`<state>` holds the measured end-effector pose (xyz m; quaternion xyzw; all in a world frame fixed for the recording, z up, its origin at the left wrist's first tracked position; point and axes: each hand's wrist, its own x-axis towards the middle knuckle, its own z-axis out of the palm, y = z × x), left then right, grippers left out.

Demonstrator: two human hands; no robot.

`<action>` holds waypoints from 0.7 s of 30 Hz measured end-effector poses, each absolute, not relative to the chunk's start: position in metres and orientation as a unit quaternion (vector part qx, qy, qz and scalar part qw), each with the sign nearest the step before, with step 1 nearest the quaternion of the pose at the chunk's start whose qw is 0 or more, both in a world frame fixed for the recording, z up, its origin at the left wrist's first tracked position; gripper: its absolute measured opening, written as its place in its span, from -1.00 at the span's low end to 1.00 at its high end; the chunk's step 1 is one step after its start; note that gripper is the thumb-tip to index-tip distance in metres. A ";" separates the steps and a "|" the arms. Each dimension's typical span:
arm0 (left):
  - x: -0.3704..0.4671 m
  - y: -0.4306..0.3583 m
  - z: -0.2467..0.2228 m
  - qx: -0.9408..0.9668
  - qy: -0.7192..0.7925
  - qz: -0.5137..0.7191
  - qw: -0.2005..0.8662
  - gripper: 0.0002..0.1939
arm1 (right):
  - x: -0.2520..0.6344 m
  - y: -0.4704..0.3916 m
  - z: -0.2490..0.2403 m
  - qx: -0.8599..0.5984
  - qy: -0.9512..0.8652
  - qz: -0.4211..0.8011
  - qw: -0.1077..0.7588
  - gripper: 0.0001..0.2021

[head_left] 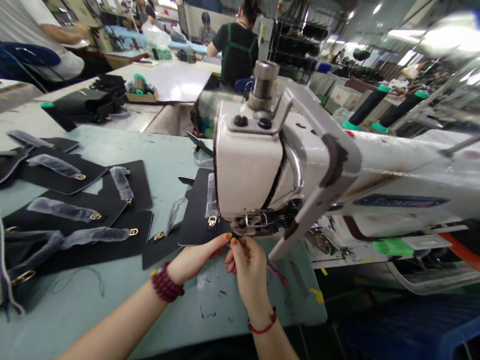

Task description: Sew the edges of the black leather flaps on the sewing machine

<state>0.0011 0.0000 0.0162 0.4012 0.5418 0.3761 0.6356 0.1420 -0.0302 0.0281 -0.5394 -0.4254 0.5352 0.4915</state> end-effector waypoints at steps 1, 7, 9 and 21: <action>0.002 0.001 0.017 0.410 0.535 0.378 0.635 -0.65 | 0.142 -0.030 0.028 -0.539 -0.426 0.535 0.492 -0.59; 0.004 0.005 0.013 0.414 0.495 0.386 0.659 -0.64 | 0.139 -0.024 0.029 -0.548 -0.420 0.526 0.497 -0.61; 0.002 0.007 0.011 0.410 0.495 0.380 0.665 -0.63 | 0.138 -0.023 0.031 -0.557 -0.416 0.519 0.497 -0.61; 0.004 0.016 0.013 0.402 0.504 0.389 0.658 -0.60 | 0.136 -0.032 0.029 -0.547 -0.421 0.532 0.490 -0.64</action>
